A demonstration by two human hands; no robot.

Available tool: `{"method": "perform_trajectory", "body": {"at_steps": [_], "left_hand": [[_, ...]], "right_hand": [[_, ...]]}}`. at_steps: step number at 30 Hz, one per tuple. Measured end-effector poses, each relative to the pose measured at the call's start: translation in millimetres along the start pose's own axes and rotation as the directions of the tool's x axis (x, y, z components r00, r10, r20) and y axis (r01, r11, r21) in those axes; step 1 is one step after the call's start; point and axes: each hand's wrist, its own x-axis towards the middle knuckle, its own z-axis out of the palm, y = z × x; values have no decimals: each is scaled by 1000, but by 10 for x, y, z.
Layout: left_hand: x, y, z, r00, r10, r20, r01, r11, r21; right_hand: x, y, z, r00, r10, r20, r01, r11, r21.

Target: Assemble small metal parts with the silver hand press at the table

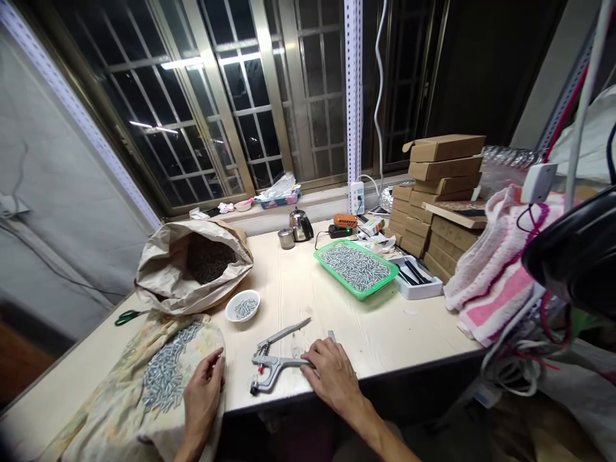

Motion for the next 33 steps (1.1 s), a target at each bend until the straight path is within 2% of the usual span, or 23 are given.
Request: {"method": "perform_trajectory", "body": {"at_steps": [11, 26, 33], "left_hand": [[-19, -20, 13, 998, 11, -55, -12, 1000, -14], [-40, -95, 82, 993, 60, -101, -67, 996, -62], [-13, -226, 138, 996, 36, -77, -44, 994, -103]], "right_hand": [[-18, 58, 91, 999, -40, -27, 38, 997, -72], [-18, 126, 121, 999, -54, -3, 54, 996, -65], [9, 200, 166, 989, -141, -46, 135, 984, -115]]}}
